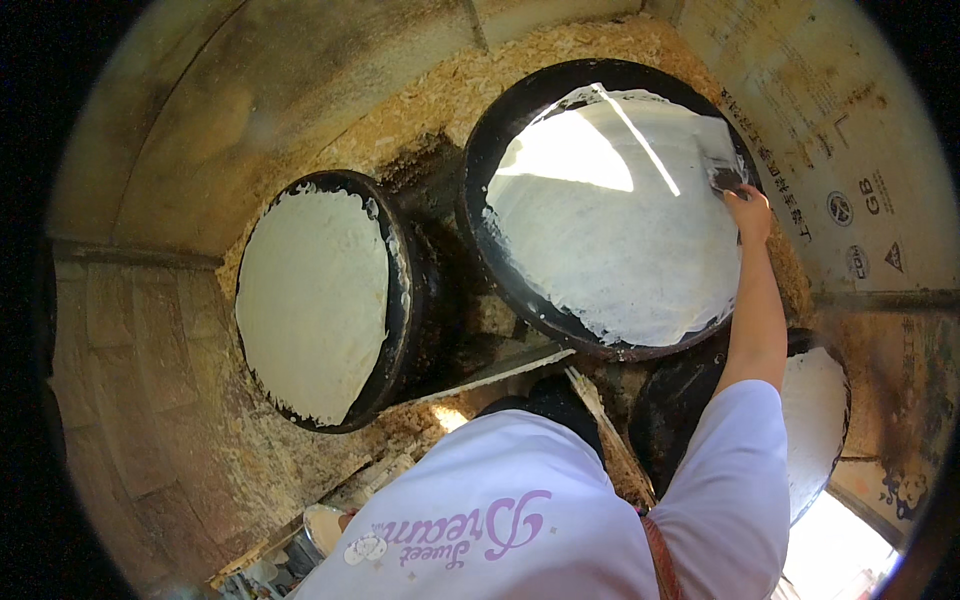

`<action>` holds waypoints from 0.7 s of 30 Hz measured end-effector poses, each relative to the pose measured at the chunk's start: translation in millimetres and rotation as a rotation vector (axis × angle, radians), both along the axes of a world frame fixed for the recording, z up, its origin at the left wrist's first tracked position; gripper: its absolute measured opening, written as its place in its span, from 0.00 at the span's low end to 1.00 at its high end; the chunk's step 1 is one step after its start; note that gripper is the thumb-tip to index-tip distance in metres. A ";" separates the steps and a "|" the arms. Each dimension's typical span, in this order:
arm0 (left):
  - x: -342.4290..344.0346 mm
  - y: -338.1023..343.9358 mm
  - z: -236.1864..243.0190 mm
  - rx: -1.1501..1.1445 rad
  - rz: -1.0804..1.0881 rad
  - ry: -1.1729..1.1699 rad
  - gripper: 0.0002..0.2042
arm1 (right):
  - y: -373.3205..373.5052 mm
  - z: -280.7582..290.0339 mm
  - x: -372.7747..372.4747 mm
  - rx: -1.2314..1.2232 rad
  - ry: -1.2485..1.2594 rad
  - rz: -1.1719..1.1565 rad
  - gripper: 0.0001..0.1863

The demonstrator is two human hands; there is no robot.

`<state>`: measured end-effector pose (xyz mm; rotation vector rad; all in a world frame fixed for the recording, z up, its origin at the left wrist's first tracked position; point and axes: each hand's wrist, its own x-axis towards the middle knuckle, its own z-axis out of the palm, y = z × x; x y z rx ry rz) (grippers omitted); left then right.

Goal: The person ladles white batter onto large round griddles, spreads it into thin circles using a scraper, and removes the cooked crepes onto a woven tray. The person repeats this process across multiple griddles.

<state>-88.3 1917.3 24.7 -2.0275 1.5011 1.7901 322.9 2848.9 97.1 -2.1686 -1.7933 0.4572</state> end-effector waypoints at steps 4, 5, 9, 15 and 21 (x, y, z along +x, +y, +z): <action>2.1 2.1 2.0 -0.006 0.018 0.004 0.16 | -1.5 -16.1 -38.8 -0.190 0.677 0.039 0.18; 1.6 2.9 0.1 -0.011 0.019 0.007 0.16 | -11.4 -19.4 -59.5 -0.233 0.693 0.125 0.19; 2.0 -8.2 -5.4 0.004 -0.022 0.000 0.15 | -112.5 -8.6 -142.5 -0.072 0.269 0.747 0.18; -1.0 -12.6 1.1 0.021 -0.180 -0.001 0.13 | -92.2 7.0 -161.3 0.289 -0.187 0.779 0.14; 14.1 -19.8 14.4 0.050 -0.383 0.025 0.13 | 14.6 4.5 -40.6 0.035 -0.082 0.189 0.19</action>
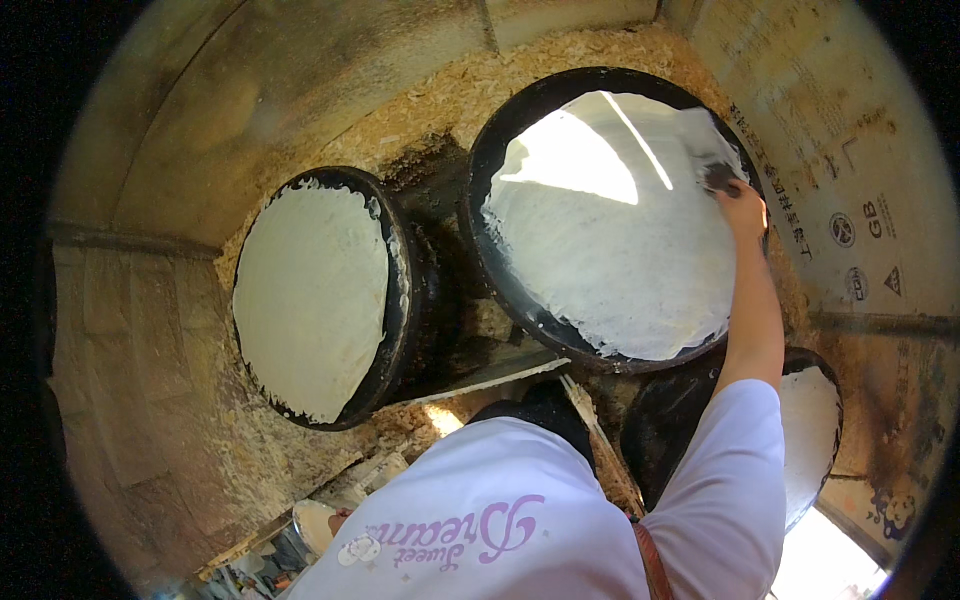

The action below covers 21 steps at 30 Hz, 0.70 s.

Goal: The person ladles white batter onto large round griddles, spreads it into thin circles using a scraper, and removes the cooked crepes onto a woven tray. The person repeats this process across multiple griddles.

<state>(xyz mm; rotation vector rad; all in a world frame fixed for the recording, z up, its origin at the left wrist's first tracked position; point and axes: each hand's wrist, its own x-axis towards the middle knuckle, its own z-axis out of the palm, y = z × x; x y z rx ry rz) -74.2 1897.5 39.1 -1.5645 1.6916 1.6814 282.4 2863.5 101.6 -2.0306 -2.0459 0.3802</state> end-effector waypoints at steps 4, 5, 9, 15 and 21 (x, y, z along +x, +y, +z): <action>-8.2 3.0 -1.8 -0.226 -0.133 -0.011 0.09 | 60.4 -43.6 38.6 -0.208 0.447 -0.146 0.21; -0.7 4.4 2.4 -0.394 -0.285 -0.015 0.08 | 48.1 -38.6 6.0 -0.271 0.572 -0.105 0.22; 5.4 43.9 20.3 -0.978 -0.968 -0.128 0.08 | -26.0 -24.3 -90.1 -0.339 0.766 0.212 0.21; 6.2 29.6 20.1 -0.471 -0.321 -0.061 0.07 | -136.3 25.5 -149.0 0.064 0.055 0.849 0.18; 11.5 3.7 -2.1 -0.022 0.191 0.033 0.12 | -8.8 20.5 -90.7 0.126 -0.025 0.334 0.16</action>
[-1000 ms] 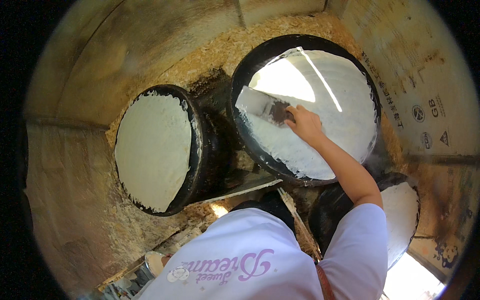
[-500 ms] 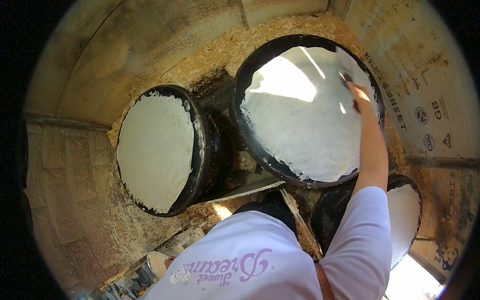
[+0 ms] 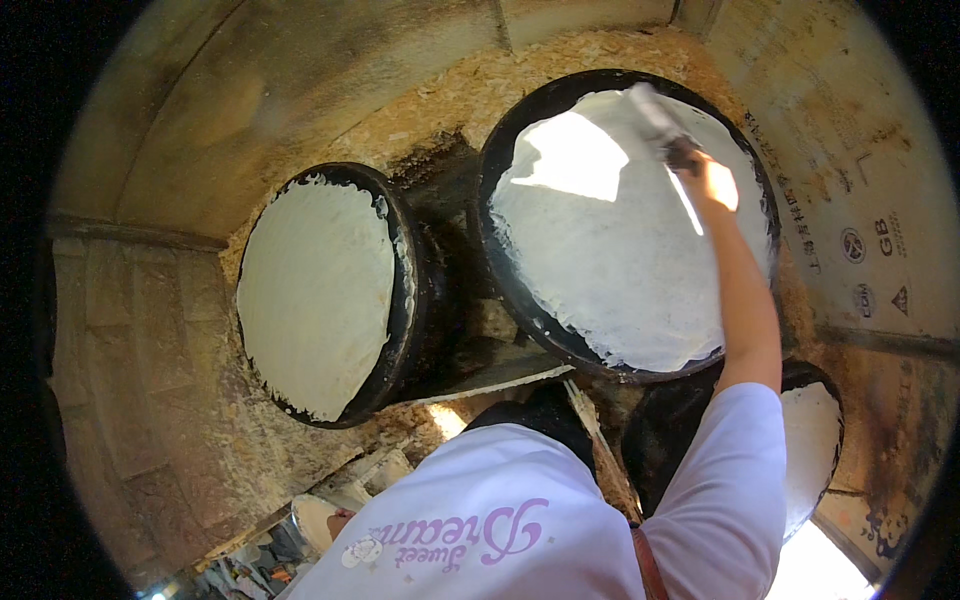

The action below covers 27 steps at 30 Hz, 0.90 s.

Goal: The person ladles white batter onto large round griddles, spreads it into thin circles using a scraper, and removes the cooked crepes onto a woven tray. The person repeats this process across multiple griddles.

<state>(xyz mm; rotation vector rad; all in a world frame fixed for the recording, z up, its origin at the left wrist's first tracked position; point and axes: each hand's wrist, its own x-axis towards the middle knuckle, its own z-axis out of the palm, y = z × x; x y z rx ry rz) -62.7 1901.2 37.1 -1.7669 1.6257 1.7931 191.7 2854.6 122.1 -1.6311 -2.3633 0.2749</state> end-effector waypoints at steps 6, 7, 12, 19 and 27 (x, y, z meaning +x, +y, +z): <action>-2.3 6.1 7.1 -0.210 -0.343 -0.012 0.12 | 72.6 -38.6 91.4 -0.391 0.416 -0.471 0.24; 8.9 2.9 10.4 -0.259 -0.358 -0.003 0.12 | 59.5 -24.0 55.8 -0.524 0.453 -0.446 0.24; -16.0 -11.0 -7.3 0.063 0.106 -0.001 0.12 | -8.4 -30.6 -38.3 -0.486 0.290 -0.050 0.19; -15.1 -17.0 -11.1 0.040 0.093 -0.002 0.12 | -47.1 -15.0 -66.5 0.247 -0.163 0.231 0.11; -7.7 -4.6 5.7 0.030 0.187 -0.061 0.12 | 93.0 -32.3 61.8 -0.290 0.256 -0.365 0.23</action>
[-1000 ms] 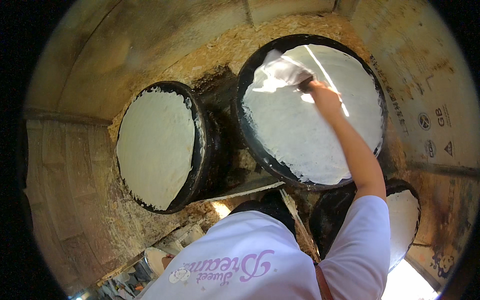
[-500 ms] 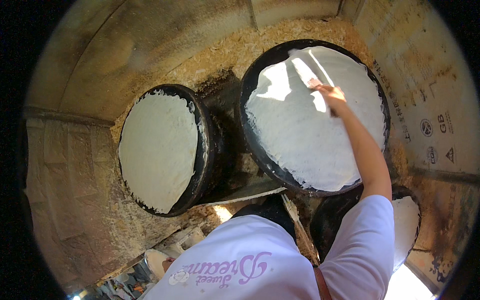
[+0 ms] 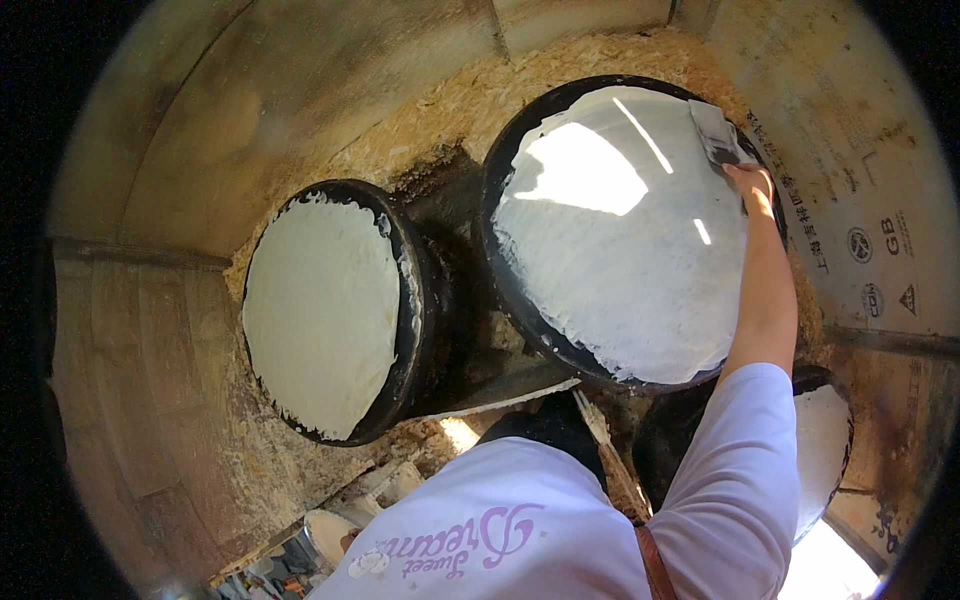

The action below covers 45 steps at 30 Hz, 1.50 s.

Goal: The person ladles white batter onto large round griddles, spreads it into thin circles using a scraper, and removes the cooked crepes onto a woven tray. The person repeats this process across multiple griddles.

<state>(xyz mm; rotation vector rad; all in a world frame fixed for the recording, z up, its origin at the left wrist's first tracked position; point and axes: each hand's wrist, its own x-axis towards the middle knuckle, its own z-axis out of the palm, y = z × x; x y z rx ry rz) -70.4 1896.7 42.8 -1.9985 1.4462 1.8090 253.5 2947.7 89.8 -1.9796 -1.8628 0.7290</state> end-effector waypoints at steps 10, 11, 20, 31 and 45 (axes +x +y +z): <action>0.8 9.3 -0.5 -0.035 0.046 0.044 0.11 | -139.5 16.6 -132.6 0.139 -0.198 0.787 0.20; 9.2 7.3 -2.1 -0.035 0.059 0.042 0.11 | -153.8 43.4 -141.3 0.107 -0.254 0.832 0.20; 22.5 12.1 26.0 -0.011 0.062 0.102 0.11 | 33.1 15.7 -43.3 0.065 -0.309 0.268 0.15; 79.3 1.0 52.8 0.006 0.280 0.267 0.10 | -66.9 29.7 -161.6 0.352 -0.423 0.956 0.19; 236.7 -118.7 45.8 0.066 0.039 0.473 0.17 | -775.9 -7.3 -311.3 -0.242 0.268 2.135 0.44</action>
